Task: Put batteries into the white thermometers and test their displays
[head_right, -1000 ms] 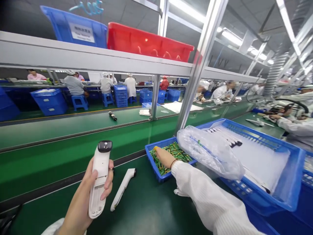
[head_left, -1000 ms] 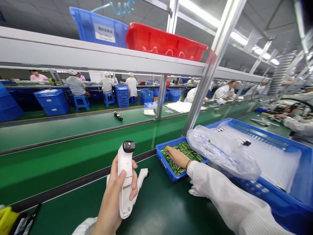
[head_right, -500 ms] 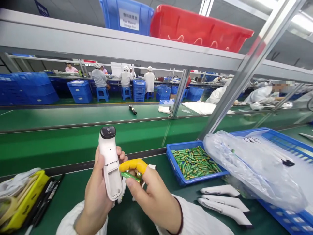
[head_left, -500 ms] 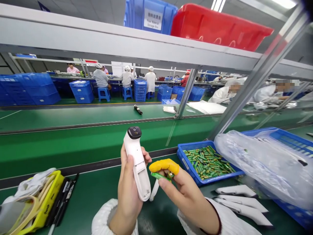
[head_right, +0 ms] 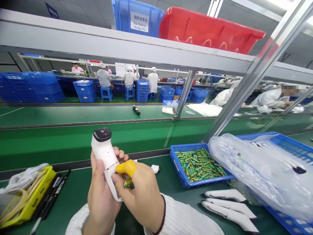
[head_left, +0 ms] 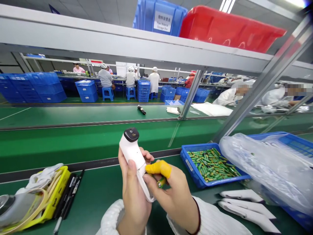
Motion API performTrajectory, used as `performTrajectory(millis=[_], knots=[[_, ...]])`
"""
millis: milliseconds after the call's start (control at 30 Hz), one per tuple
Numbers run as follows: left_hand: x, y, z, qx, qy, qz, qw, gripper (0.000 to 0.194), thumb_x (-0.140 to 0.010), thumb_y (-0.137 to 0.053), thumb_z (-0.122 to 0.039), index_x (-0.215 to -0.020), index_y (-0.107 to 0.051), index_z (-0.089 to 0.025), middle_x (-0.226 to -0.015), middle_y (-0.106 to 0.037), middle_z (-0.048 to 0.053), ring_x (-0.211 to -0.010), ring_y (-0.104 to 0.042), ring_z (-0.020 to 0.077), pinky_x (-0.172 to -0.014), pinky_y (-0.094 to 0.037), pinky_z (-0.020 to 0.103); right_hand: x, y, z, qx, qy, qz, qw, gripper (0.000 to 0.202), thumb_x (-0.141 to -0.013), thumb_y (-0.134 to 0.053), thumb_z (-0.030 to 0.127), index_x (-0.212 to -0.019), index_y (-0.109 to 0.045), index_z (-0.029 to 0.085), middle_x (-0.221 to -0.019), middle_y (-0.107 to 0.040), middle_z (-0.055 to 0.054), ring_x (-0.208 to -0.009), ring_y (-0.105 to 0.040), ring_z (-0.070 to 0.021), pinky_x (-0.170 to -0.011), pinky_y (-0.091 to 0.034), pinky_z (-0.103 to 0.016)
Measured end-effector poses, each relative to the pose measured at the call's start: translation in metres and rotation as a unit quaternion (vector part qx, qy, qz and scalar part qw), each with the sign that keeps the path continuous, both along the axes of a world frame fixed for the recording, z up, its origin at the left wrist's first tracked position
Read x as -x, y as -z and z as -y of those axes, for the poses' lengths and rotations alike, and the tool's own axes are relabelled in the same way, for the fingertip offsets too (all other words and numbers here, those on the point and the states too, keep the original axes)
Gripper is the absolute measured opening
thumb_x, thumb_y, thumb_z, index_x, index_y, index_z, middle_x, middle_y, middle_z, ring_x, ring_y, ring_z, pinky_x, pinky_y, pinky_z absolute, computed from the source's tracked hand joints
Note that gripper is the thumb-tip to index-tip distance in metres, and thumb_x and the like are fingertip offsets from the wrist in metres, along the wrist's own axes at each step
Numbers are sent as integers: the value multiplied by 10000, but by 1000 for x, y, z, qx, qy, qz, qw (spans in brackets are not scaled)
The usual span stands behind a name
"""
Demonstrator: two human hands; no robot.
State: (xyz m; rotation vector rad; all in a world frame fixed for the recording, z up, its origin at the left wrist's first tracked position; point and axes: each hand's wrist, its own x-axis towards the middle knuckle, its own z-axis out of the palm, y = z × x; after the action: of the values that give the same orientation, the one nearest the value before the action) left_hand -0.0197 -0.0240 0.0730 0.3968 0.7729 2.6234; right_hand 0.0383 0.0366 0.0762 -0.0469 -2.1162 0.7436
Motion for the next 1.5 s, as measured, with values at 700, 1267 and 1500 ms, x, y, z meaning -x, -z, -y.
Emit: performTrajectory(millis=[700,1267,1500], knots=[[13,-8,7,-24,48,56,997,259,-923,-459,-408,-998,-568,-186,-891,-550,41,-841,-570,151,-853,-514,297,-28,-10,6,-103,1,19,995,268,-991,-299,295,-931,-536,184,-784,-608,-78,-713,-587,-187,-611,-467,-300],[11,-9,12,-23,-4,-51,998,293,-922,-442,-475,-972,-581,-222,-865,-529,16,-814,-559,141,-824,-506,266,-16,-1,14,114,-72,12,991,272,-836,-627,483,-807,-589,215,-816,-597,-46,-689,-555,-165,-601,-465,-270],[6,-1,11,23,51,-178,982,295,-939,-437,-422,-1171,-509,-253,-884,-586,31,-856,-583,165,-978,-438,376,-3,10,9,470,-271,108,833,530,-641,-790,542,-976,-552,209,-942,-623,-50,-815,-616,-173,-744,-520,-281]])
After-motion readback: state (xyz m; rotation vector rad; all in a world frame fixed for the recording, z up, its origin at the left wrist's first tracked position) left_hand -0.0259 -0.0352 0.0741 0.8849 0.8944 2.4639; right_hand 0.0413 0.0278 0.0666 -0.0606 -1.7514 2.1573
